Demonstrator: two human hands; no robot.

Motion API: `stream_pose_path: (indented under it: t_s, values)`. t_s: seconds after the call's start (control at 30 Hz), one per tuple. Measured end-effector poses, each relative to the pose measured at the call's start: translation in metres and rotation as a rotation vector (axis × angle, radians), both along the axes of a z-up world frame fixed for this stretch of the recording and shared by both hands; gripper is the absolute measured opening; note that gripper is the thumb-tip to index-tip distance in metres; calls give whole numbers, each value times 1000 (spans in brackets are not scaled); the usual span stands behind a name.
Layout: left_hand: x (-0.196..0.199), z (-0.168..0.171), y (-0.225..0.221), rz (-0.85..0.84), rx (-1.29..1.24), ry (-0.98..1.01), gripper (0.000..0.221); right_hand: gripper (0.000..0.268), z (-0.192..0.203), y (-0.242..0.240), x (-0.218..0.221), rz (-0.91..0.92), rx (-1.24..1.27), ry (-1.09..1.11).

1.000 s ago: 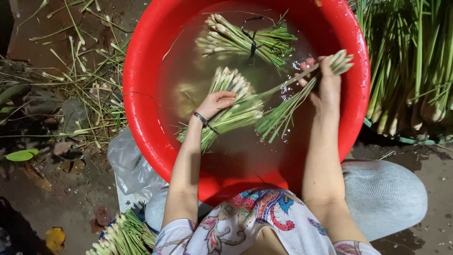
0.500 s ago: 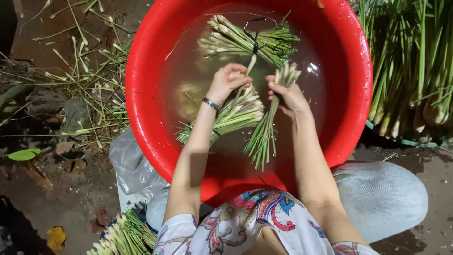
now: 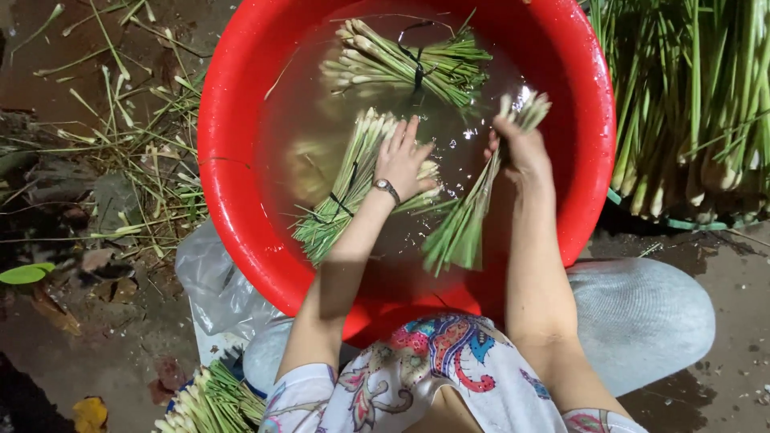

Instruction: Washing lemongrass stalks in a basin of water and securing them into bundles using rubber bands.

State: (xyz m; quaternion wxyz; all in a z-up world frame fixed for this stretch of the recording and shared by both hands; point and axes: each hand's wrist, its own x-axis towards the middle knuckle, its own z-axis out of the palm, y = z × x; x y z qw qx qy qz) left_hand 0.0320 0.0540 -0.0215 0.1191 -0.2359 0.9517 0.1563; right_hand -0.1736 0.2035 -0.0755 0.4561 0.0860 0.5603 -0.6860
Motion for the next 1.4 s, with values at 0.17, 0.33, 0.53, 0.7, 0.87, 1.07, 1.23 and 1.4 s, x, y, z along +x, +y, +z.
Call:
stream_pose_path:
  t_s: [0.17, 0.33, 0.53, 0.7, 0.87, 1.07, 1.23, 1.4]
  values:
    - [0, -66, -36, -83, -197, -45, 47, 56, -23, 5, 56, 198, 222, 13]
    - [15, -26, -87, 83, 340, 187, 26, 60, -23, -10, 90, 354, 218, -98]
    - [24, 17, -106, 253, 941, 267, 24, 35, 18, -25, 98, 314, 36, -156]
    - [22, 12, -106, 295, 1051, 331, 22, 39, 16, -32, 97, 289, 20, -115]
    - [-3, 27, -106, 99, 723, 405, 14, 35, -2, -36, 79, 217, -22, -55]
    - [-31, 48, -86, 247, 416, 73, 20, 30, 30, -30, 73, 181, -79, -101]
    - [-71, 62, -67, 3, 364, 520, 24, 24, 67, -33, 70, 185, -297, -179]
    - [-106, 102, -42, 27, 391, 619, 21, 25, 85, -32, 45, 89, -393, -118]
